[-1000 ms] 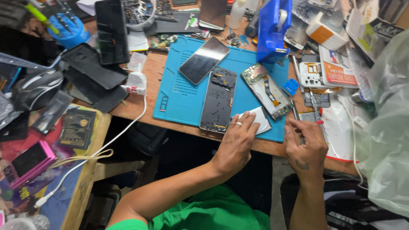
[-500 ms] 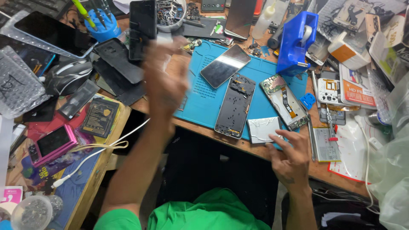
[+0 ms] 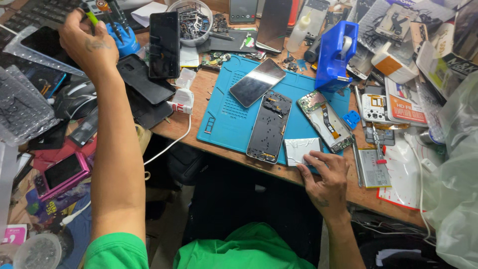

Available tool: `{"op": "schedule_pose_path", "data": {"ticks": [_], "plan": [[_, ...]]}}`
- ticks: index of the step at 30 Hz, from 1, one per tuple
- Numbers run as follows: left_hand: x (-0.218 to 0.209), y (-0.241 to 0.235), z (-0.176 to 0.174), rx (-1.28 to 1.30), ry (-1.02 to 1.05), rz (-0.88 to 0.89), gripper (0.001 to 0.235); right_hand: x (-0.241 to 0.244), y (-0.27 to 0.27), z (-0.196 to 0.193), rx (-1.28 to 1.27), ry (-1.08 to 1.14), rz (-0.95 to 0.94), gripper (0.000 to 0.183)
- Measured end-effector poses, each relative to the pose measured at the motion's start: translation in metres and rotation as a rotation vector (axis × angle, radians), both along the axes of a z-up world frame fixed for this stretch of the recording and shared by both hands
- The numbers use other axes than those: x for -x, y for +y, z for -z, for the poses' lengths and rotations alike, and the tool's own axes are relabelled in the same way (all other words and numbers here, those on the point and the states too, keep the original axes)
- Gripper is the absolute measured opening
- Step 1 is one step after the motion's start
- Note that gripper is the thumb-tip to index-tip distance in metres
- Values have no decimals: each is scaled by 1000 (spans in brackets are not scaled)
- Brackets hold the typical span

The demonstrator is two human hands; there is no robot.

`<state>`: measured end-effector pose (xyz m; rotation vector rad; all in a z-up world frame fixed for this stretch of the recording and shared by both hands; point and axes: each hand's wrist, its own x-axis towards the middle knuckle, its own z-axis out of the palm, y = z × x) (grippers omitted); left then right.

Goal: The person removes the back cover of a smartphone, disconnects the battery, and extracts the old battery. They then apply adhesive to a new battery, peel off the protective film, and prepare it for installation. The person handles the phone, battery, and tools throughout the process.

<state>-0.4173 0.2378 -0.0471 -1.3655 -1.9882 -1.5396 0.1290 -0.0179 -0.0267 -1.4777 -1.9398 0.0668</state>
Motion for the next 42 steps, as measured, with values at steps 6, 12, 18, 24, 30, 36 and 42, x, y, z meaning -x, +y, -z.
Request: {"op": "schedule_pose_path", "data": {"ticks": [6, 12, 18, 24, 30, 36, 42], "plan": [[2, 14, -16, -126, 81, -35, 12, 1, 2, 1, 4, 7, 22, 26], [38, 21, -27, -344, 262, -17, 1, -2, 14, 0, 26, -20, -41, 28], [70, 26, -35, -168, 329, -271, 29, -4, 27, -3, 30, -140, -113, 50], [-7, -37, -83, -109, 460, -127, 19, 0, 20, -6, 62, -174, -18, 53], [-205, -162, -163, -207, -201, 686, 9, 1, 14, -9, 59, -145, 10, 54], [-335, -201, -146, 48, -942, 1160, 20, -29, -10, -10, 180, 564, -13, 37], [-416, -251, -71, 236, -1395, 1322, 19, -34, -23, 18, 443, 1557, -368, 51]]}}
